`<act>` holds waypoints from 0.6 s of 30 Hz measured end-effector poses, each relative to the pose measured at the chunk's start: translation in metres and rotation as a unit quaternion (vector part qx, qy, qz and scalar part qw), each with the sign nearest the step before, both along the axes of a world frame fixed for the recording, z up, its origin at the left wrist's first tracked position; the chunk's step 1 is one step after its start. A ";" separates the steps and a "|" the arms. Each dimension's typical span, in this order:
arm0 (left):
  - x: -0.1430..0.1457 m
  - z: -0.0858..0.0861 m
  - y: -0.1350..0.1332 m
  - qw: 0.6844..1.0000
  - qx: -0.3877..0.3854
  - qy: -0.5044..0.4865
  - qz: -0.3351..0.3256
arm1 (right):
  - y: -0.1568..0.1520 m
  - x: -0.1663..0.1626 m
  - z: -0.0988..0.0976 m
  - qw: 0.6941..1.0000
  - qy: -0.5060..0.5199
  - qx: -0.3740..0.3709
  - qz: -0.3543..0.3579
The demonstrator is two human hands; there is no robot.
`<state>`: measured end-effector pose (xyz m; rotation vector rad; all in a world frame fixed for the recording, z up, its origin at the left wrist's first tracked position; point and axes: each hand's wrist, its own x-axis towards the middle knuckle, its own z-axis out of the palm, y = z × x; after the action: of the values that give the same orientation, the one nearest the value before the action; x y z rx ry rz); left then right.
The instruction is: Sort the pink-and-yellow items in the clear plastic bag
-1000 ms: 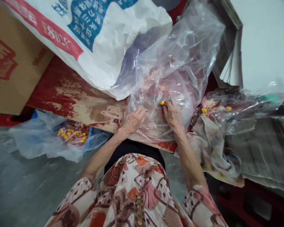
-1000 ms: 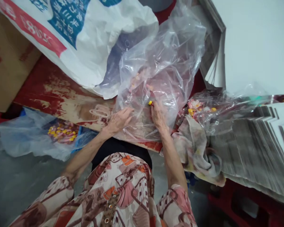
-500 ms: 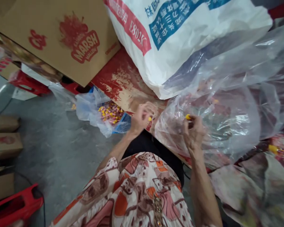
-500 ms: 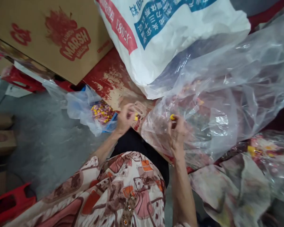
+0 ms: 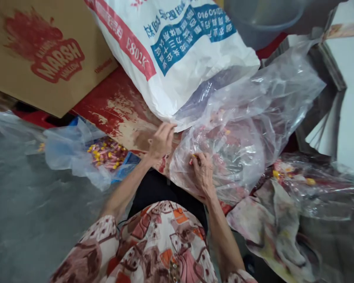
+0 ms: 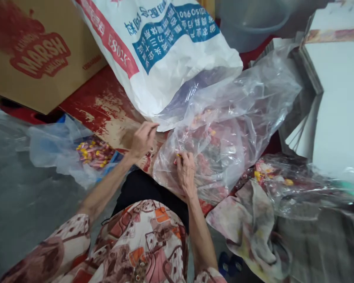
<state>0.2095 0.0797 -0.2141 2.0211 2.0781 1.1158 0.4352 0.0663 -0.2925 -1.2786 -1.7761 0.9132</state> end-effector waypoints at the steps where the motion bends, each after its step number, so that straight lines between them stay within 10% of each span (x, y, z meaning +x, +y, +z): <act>1: 0.016 -0.003 0.031 0.999 -0.028 0.008 -0.038 | 0.001 0.002 0.001 1.000 0.003 -0.005 0.004; 7: 0.051 -0.020 0.139 0.974 -0.213 0.080 0.020 | 0.004 0.018 0.013 0.998 0.025 -0.056 0.027; 18: 0.038 -0.018 0.148 0.965 -0.251 0.078 0.015 | -0.002 0.008 0.005 0.994 0.050 -0.005 -0.099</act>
<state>0.2472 0.2274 -0.2324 1.8711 2.1790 0.3737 0.4428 0.0641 -0.2875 -1.3629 -1.5387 0.8584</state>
